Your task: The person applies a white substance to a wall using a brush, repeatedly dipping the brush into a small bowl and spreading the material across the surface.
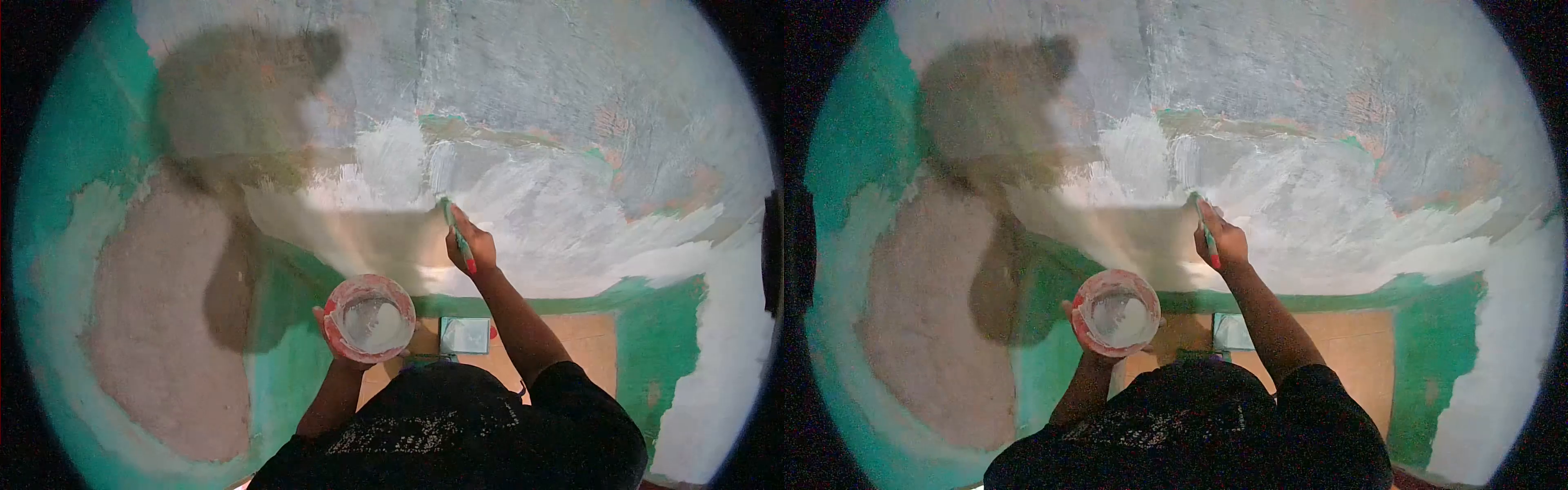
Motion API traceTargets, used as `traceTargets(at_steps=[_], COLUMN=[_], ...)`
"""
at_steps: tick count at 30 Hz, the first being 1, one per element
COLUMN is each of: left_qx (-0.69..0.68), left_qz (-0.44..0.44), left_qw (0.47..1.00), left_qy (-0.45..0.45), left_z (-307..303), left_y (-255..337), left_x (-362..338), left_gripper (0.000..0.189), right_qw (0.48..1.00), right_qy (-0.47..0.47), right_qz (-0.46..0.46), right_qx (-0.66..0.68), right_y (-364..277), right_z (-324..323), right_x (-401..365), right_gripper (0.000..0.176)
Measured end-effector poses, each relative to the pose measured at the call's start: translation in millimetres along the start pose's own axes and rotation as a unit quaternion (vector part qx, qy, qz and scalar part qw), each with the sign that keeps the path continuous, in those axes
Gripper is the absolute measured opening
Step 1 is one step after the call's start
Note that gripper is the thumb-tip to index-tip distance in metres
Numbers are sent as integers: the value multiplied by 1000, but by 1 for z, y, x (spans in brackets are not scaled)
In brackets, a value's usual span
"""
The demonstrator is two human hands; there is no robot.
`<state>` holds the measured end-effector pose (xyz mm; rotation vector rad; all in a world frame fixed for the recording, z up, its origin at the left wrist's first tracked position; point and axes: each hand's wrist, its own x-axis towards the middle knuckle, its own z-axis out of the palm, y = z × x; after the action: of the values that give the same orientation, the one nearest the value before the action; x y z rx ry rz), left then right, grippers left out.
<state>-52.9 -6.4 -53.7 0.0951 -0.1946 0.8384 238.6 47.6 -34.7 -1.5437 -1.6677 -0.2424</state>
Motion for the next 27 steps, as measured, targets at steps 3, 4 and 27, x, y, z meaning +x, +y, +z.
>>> traceTargets(at_steps=[3, 4, 27], left_qx=[9, -25, 46], left_qz=[-80, -54, -13], left_qw=[996, 997, 999], left_qy=[-32, -39, 7], left_z=[9, 13, 30], left_y=[7, 5, -5], left_x=[-1, 2, -2], left_gripper=[108, 109, 104], right_qw=[997, 998, 985], right_qy=[-38, -18, 136], right_qz=[47, 46, -107], right_qx=[42, 43, 10], right_y=[2, -9, -12], right_z=[-7, -19, -39], right_x=[-4, 7, 50], right_gripper=[44, 44, 44])
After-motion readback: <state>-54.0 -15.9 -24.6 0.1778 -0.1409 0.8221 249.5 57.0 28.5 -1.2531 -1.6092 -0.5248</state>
